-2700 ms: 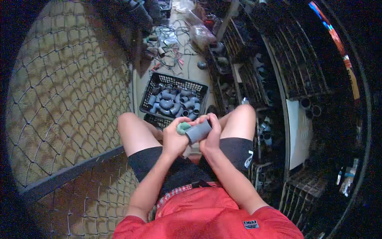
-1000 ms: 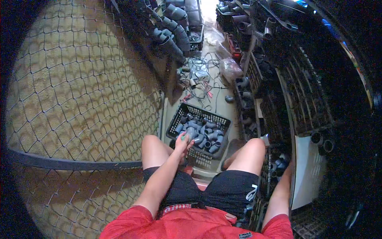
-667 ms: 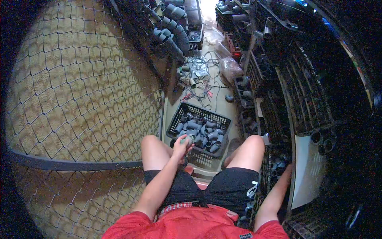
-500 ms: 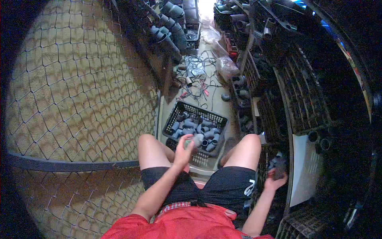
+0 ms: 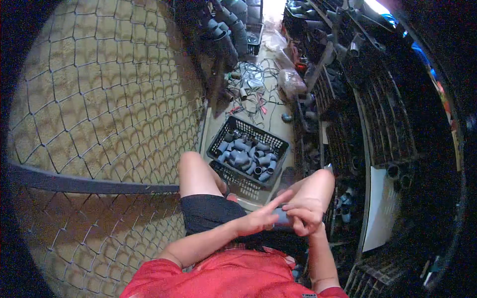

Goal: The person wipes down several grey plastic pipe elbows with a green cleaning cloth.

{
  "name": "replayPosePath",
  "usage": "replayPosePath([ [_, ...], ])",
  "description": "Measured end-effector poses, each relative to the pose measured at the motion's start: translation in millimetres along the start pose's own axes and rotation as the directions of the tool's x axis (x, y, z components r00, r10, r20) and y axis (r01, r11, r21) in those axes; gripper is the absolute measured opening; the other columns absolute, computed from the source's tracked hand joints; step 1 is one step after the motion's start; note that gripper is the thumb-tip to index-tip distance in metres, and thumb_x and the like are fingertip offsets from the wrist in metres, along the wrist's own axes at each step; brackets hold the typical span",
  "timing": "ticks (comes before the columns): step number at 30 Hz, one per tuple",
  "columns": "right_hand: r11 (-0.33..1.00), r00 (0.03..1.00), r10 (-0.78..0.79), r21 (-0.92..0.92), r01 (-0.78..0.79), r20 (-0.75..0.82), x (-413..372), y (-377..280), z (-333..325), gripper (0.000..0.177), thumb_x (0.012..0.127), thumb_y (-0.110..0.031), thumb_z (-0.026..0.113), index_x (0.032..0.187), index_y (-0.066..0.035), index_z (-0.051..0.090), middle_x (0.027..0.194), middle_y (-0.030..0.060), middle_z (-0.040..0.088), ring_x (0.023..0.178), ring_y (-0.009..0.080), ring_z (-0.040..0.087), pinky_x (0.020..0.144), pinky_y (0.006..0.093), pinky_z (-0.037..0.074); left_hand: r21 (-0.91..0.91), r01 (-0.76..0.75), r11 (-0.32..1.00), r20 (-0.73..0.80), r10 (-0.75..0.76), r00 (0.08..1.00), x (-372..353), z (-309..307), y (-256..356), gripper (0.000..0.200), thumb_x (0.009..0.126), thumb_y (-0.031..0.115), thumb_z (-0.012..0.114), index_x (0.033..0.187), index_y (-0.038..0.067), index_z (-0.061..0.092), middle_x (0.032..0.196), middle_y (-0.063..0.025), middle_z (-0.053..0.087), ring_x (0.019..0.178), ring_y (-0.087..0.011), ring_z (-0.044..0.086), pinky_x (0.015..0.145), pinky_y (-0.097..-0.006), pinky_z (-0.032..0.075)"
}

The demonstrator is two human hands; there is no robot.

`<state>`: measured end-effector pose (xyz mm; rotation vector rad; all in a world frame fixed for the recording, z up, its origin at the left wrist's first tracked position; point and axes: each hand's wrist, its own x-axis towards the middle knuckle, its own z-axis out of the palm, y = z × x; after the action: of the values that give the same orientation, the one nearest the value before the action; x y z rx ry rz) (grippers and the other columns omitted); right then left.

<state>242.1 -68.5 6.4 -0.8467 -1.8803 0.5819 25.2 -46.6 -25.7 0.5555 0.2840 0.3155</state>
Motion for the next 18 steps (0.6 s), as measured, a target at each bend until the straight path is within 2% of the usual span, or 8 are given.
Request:
replayPosePath([
  [2,0.883,0.888,0.449,0.197,-0.425,-0.097,-9.7,4.4,17.8,0.014,0.081,0.000,0.052,0.081,0.001,0.065,0.081,0.0150,0.070,0.070,0.0237,0.068,0.068,0.0330,0.054,0.926,-0.277,0.257,0.133,0.463,0.877,6.4,4.5,-5.9,0.089,0.092,0.035,0.063,0.155,0.006,0.008,0.147,-0.0183,0.044,0.105,-0.0238,0.064,0.078,-0.0399,0.053],
  [4,0.554,0.647,0.761,0.469,-0.688,0.052,-6.3,9.8,22.1,0.017,0.090,-0.002,0.049,0.084,0.002,0.064,0.082,0.0141,0.069,0.077,0.0206,0.066,0.075,0.0333,0.052,0.932,-0.244,0.269,0.118,0.410,0.904,3.1,24.8,20.9,0.086,0.091,0.032,0.065,0.155,0.009,0.013,0.121,-0.0160,0.064,0.088,-0.0274,0.070,0.064,-0.0400,0.053],
  [6,0.587,0.651,0.759,0.435,-0.683,-0.002,-11.6,10.4,29.8,0.018,0.093,-0.005,0.049,0.085,0.002,0.063,0.085,0.0132,0.070,0.080,0.0196,0.066,0.077,0.0328,0.052,0.983,0.108,-0.150,-0.093,0.101,0.990,1.5,25.8,29.1,0.080,0.089,0.027,0.069,0.152,0.011,0.022,0.096,-0.0129,0.071,0.087,-0.0350,0.070,0.073,-0.0397,0.055],
  [10,0.833,0.766,0.553,0.228,-0.504,-0.328,-9.3,1.2,34.2,0.022,0.097,-0.013,0.050,0.088,0.001,0.063,0.091,0.0121,0.070,0.086,0.0176,0.064,0.083,0.0310,0.049,0.959,-0.192,0.208,-0.028,0.744,0.668,-10.2,3.1,8.8,0.052,0.090,0.029,0.070,0.132,0.006,0.050,0.091,-0.0116,0.069,0.067,-0.0249,0.068,0.063,-0.0385,0.055],
  [12,0.789,0.685,0.613,0.258,-0.558,-0.395,-11.4,2.6,30.6,0.017,0.096,-0.013,0.053,0.090,-0.001,0.064,0.093,0.0109,0.070,0.089,0.0174,0.064,0.085,0.0310,0.049,0.664,-0.152,0.732,-0.588,0.636,0.500,-28.0,1.7,6.8,0.042,0.089,0.030,0.071,0.118,0.003,0.058,0.104,-0.0098,0.066,0.090,-0.0201,0.066,0.081,-0.0325,0.053],
  [14,0.622,0.685,0.726,0.486,-0.614,-0.064,-27.0,22.7,25.1,0.012,0.094,-0.011,0.056,0.092,-0.003,0.064,0.095,0.0093,0.070,0.094,0.0173,0.063,0.087,0.0318,0.049,0.701,-0.268,0.661,-0.490,0.719,0.493,-32.3,8.6,18.7,0.042,0.087,0.023,0.070,0.120,0.001,0.057,0.111,-0.0121,0.064,0.104,-0.0238,0.061,0.094,-0.0382,0.048],
  [16,0.560,0.620,0.763,0.290,-0.776,0.184,-7.3,7.6,27.2,0.013,0.094,-0.016,0.061,0.097,-0.003,0.063,0.096,0.0058,0.067,0.092,0.0143,0.059,0.085,0.0286,0.047,0.917,-0.234,0.322,0.028,0.536,0.844,-27.6,12.0,42.2,0.054,0.082,0.009,0.062,0.134,0.000,0.050,0.128,-0.0201,0.056,0.124,-0.0308,0.053,0.106,-0.0403,0.040],
  [18,0.576,0.647,0.761,0.494,-0.651,-0.034,-9.5,22.2,49.8,0.018,0.093,-0.020,0.063,0.103,-0.004,0.061,0.096,0.0036,0.062,0.092,0.0126,0.056,0.084,0.0274,0.046,0.929,-0.256,0.267,0.130,0.415,0.901,-21.3,0.3,39.0,0.081,0.074,0.010,0.063,0.149,0.002,0.034,0.151,-0.0243,0.036,0.143,-0.0367,0.031,0.118,-0.0442,0.022],
])
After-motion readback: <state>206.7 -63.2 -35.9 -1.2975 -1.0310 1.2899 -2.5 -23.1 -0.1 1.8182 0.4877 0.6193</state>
